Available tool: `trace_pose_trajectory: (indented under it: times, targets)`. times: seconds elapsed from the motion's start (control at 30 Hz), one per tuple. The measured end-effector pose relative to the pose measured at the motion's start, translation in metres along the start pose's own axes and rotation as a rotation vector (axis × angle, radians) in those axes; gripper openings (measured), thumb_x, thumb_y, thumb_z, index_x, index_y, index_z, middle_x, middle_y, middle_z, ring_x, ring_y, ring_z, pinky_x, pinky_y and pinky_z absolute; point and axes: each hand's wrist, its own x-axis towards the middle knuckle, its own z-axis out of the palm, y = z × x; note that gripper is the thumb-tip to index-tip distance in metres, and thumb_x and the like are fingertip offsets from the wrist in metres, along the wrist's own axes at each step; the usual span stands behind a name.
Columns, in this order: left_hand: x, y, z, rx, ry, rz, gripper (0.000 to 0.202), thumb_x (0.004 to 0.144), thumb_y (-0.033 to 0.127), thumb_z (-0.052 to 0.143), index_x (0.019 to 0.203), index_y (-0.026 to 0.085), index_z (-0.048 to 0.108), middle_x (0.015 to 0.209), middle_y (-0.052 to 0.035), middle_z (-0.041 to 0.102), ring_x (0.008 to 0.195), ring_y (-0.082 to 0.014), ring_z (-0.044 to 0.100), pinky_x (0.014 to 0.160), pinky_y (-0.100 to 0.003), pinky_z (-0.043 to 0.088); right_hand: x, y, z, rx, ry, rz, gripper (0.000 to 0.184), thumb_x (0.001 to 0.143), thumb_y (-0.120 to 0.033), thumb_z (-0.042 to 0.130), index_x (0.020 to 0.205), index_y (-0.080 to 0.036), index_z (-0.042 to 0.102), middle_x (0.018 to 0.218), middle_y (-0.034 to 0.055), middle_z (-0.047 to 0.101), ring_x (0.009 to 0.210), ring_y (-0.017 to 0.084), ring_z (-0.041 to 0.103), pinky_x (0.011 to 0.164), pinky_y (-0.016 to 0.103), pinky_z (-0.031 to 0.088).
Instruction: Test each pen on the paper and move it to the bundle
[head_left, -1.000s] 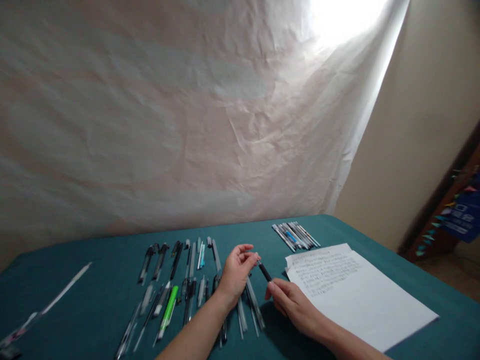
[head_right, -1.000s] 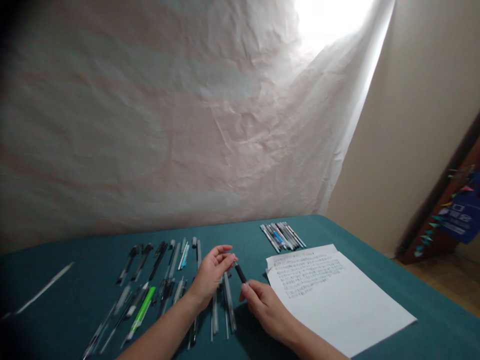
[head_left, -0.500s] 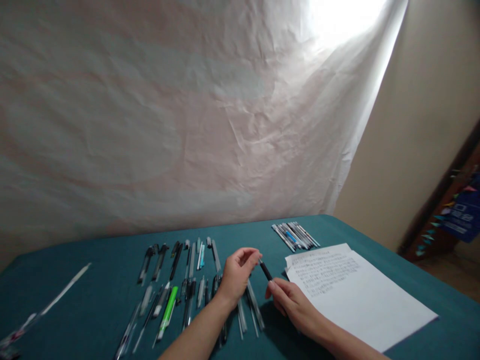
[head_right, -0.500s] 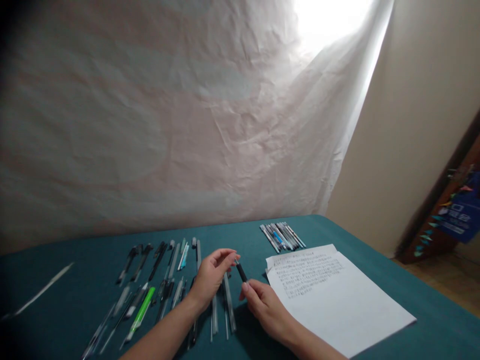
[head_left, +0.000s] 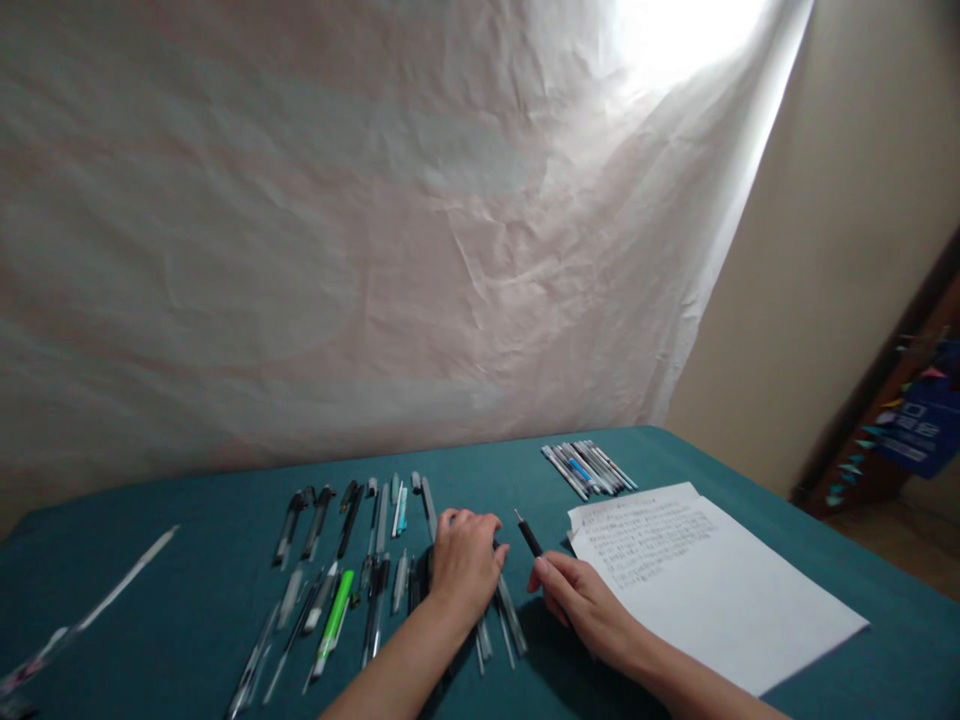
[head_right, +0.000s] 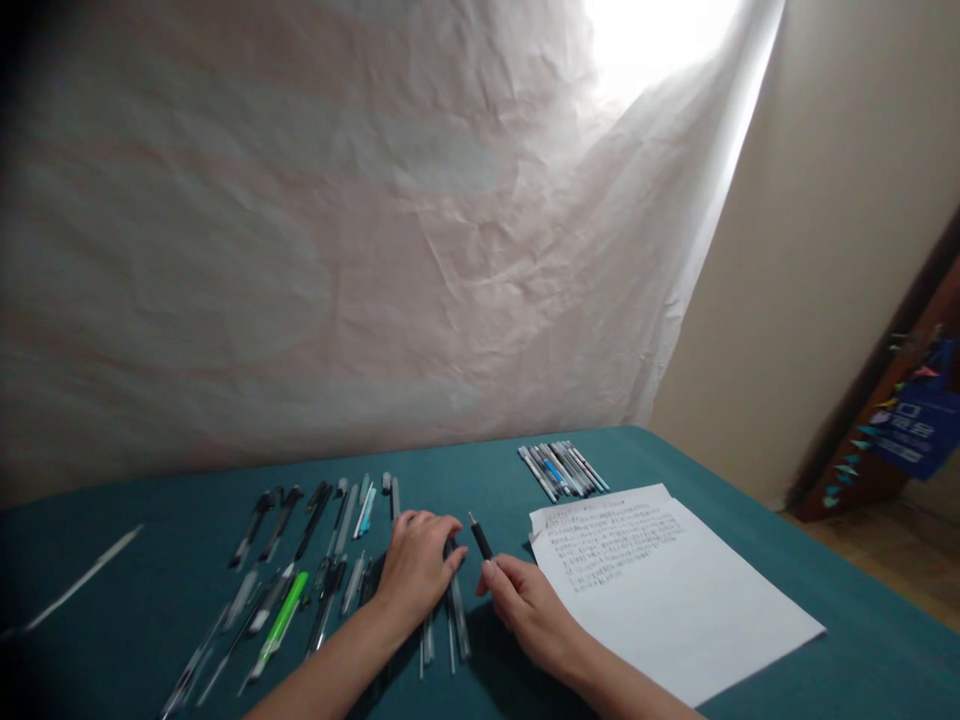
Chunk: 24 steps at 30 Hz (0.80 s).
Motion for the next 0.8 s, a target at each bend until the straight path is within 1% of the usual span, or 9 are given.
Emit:
trace_pose_trajectory:
  times: [0.13, 0.33, 0.47, 0.6, 0.7, 0.8]
  targets:
    - [0.0011, 0.0048, -0.0014, 0.044, -0.021, 0.01, 0.014, 0.072, 0.021, 0.059, 0.087, 0.021, 0.06, 0.082, -0.0038, 0.064, 0.085, -0.0222, 0.053, 0.085, -0.038, 0.027, -0.0008, -0.0002, -0.0001, 0.003, 0.004, -0.001, 0.041, 0.089, -0.048, 0.033, 0.076, -0.016, 0.054, 0.048, -0.007, 0.035, 0.046, 0.008, 0.033, 0.046, 0.02, 0.025]
    - [0.0012, 0.0063, -0.0025, 0.026, -0.062, 0.008, 0.016, 0.071, 0.019, 0.06, 0.087, 0.022, 0.061, 0.08, -0.0029, 0.064, 0.082, -0.0212, 0.054, 0.084, -0.037, 0.027, -0.0008, 0.0003, 0.0001, -0.001, 0.015, 0.002, 0.041, 0.088, -0.048, 0.033, 0.076, -0.016, 0.054, 0.048, -0.0071, 0.034, 0.045, 0.008, 0.033, 0.045, 0.02, 0.025]
    - [0.0002, 0.0074, 0.001, -0.025, -0.076, 0.056, 0.017, 0.071, 0.019, 0.06, 0.088, 0.023, 0.06, 0.08, -0.0022, 0.064, 0.083, -0.0208, 0.054, 0.084, -0.036, 0.027, 0.0005, 0.0003, 0.0007, -0.001, 0.039, -0.004, 0.041, 0.088, -0.049, 0.033, 0.075, -0.016, 0.054, 0.047, -0.007, 0.035, 0.045, 0.008, 0.034, 0.045, 0.02, 0.025]
    - [-0.0004, 0.0091, 0.0031, -0.08, -0.096, 0.104, 0.019, 0.07, 0.022, 0.063, 0.088, 0.023, 0.061, 0.08, -0.0008, 0.064, 0.084, -0.0195, 0.054, 0.089, -0.035, 0.025, 0.0006, -0.0015, 0.0009, 0.015, 0.069, -0.01, 0.042, 0.088, -0.05, 0.032, 0.074, -0.016, 0.053, 0.046, -0.0074, 0.033, 0.044, 0.008, 0.033, 0.044, 0.02, 0.025]
    - [-0.0003, 0.0096, 0.0022, -0.099, -0.119, 0.145, 0.023, 0.067, 0.023, 0.067, 0.089, 0.024, 0.061, 0.084, -0.0004, 0.064, 0.087, -0.0192, 0.054, 0.091, -0.035, 0.024, -0.0002, -0.0029, 0.0004, 0.02, 0.081, -0.017, 0.043, 0.088, -0.05, 0.031, 0.074, -0.016, 0.053, 0.046, -0.0073, 0.033, 0.044, 0.008, 0.033, 0.044, 0.02, 0.025]
    - [-0.0004, 0.0093, 0.0009, -0.091, -0.133, 0.131, 0.028, 0.066, 0.024, 0.068, 0.093, 0.024, 0.061, 0.093, -0.0017, 0.061, 0.092, -0.0205, 0.051, 0.084, -0.034, 0.029, -0.0005, -0.0033, -0.0001, 0.018, 0.084, -0.023, 0.043, 0.088, -0.05, 0.032, 0.073, -0.016, 0.054, 0.046, -0.0071, 0.034, 0.045, 0.008, 0.034, 0.045, 0.02, 0.026]
